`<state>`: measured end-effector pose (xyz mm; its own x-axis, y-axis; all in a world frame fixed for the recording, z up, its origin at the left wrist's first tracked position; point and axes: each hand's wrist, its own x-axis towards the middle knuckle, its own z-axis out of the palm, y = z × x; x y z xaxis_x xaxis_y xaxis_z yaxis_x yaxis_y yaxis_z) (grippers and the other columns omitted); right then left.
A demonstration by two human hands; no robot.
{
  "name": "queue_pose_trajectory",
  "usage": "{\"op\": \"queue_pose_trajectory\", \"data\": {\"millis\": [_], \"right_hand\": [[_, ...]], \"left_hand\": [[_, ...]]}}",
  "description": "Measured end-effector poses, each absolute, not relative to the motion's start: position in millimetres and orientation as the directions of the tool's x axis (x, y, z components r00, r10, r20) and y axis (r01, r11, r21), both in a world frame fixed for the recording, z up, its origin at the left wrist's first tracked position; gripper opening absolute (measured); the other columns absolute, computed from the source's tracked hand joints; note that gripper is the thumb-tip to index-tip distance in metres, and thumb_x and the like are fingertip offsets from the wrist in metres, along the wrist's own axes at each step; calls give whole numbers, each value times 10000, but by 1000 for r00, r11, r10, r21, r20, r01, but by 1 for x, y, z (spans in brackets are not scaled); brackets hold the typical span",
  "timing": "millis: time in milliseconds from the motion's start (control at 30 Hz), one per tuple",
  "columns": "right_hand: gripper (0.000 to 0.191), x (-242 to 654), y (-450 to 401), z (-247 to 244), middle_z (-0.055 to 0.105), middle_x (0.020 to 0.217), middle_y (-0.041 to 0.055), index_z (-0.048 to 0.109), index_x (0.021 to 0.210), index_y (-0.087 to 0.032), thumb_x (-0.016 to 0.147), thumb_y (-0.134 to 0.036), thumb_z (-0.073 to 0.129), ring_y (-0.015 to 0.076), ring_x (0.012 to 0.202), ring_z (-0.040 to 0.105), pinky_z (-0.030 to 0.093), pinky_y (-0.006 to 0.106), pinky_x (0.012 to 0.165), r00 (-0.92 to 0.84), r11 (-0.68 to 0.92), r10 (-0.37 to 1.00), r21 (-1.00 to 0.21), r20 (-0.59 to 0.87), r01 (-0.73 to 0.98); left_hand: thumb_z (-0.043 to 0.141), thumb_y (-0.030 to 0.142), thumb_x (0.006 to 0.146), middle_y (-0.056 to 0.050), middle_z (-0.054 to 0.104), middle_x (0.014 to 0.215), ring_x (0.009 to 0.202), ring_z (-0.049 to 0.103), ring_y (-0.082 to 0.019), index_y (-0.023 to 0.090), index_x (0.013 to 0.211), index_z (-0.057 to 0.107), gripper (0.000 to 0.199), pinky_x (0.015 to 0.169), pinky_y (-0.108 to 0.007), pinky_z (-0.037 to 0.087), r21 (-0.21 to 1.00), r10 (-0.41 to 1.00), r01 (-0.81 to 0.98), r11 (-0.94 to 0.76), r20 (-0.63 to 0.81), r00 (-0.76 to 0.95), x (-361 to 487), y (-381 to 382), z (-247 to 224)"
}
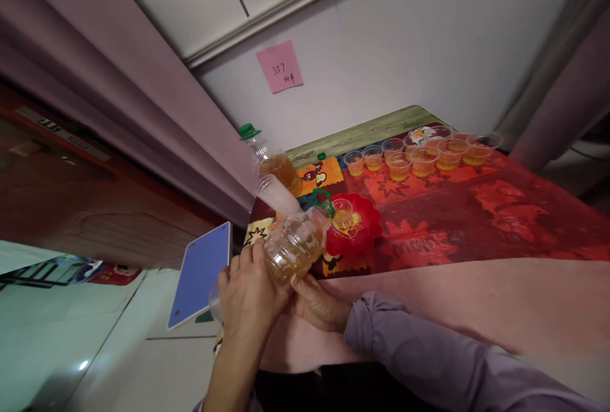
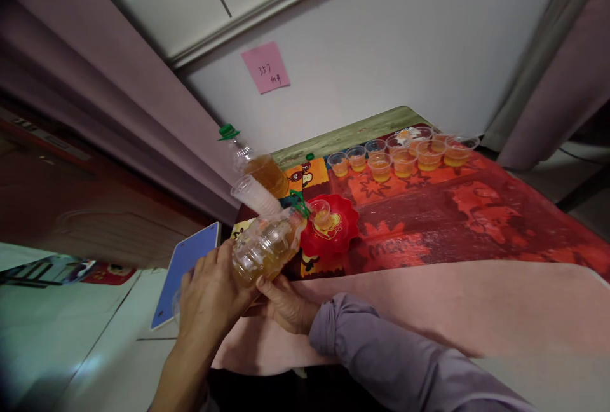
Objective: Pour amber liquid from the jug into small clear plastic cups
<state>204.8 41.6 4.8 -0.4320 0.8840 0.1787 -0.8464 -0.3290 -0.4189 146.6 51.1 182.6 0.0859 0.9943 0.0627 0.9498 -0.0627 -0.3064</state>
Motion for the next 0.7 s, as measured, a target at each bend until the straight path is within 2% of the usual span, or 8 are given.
{"op": "queue_pose_trajectory", "data": {"millis": [133, 233, 333, 433, 500, 600, 700], "right_hand": [[698, 204, 43, 1, 736, 1459, 115, 604, 1408, -302, 921, -740, 846, 324, 1413, 673, 582, 623, 1147, -421, -322, 893, -430, 157, -843], [738, 206, 45, 1, 748, 1429, 130, 612, 1416, -287, 901, -759, 850, 345, 1371, 702, 597, 637, 1120, -408, -306, 907, -498, 107, -812], [790, 213, 50, 6, 735, 1486, 133, 626, 1424, -272, 849, -731, 912, 347, 1407, 685, 536, 629, 1213, -335, -234, 939, -583, 70, -778], [822, 221, 56, 13, 724, 1529, 129, 649, 1405, -257, 782, -676, 985, 342, 1452, 652, 450, 581, 1308, -211, -87, 971, -659, 111, -747], [854, 226, 60, 17, 752, 1479, 126, 644, 1420, -259, 762, -675, 995, 343, 1396, 688, 481, 579, 1281, -184, -32, 972, -691, 147, -722], [835, 230, 65, 15, 783, 1393, 128, 651, 1438, -253, 797, -694, 954, 337, 1309, 737, 523, 582, 1229, -174, 28, 965, -741, 194, -671], [730, 231, 66, 7, 762, 1436, 142, 694, 1424, -250, 855, -653, 910, 341, 1344, 715, 522, 572, 1217, -137, 108, 965, -818, 222, -565]], "left_hand": [[675, 424, 930, -223, 745, 1379, 1229, 679, -411, 147, 1483, 594, 624, 1015, -511, 481, -273, 991, 960, -65, 96, 94, 144, 51, 179], [695, 428, 910, -222, 737, 1400, 1255, 679, -416, 149, 1508, 567, 673, 1027, -514, 493, -217, 985, 974, -69, 140, 101, 134, 51, 171], [717, 494, 893, -221, 746, 1368, 1264, 692, -427, 149, 1506, 555, 722, 1039, -529, 523, -109, 972, 991, -82, 213, 104, 119, 52, 156], [807, 630, 796, -236, 732, 1396, 1300, 692, -445, 150, 1509, 543, 900, 1095, -559, 541, 86, 938, 983, -160, 323, 124, 102, 55, 140], [849, 690, 733, -236, 717, 1429, 1337, 685, -441, 158, 1503, 542, 985, 1138, -569, 542, 239, 909, 953, -188, 409, 77, 90, 57, 129], [880, 732, 685, -191, 715, 1424, 1312, 708, -394, 190, 1478, 549, 1016, 1141, -552, 571, 470, 866, 868, -162, 490, -104, 72, 58, 110], [889, 709, 697, -132, 746, 1317, 1196, 752, -332, 221, 1425, 556, 937, 1086, -515, 613, 674, 836, 726, -135, 470, -282, 54, 57, 83]]}}
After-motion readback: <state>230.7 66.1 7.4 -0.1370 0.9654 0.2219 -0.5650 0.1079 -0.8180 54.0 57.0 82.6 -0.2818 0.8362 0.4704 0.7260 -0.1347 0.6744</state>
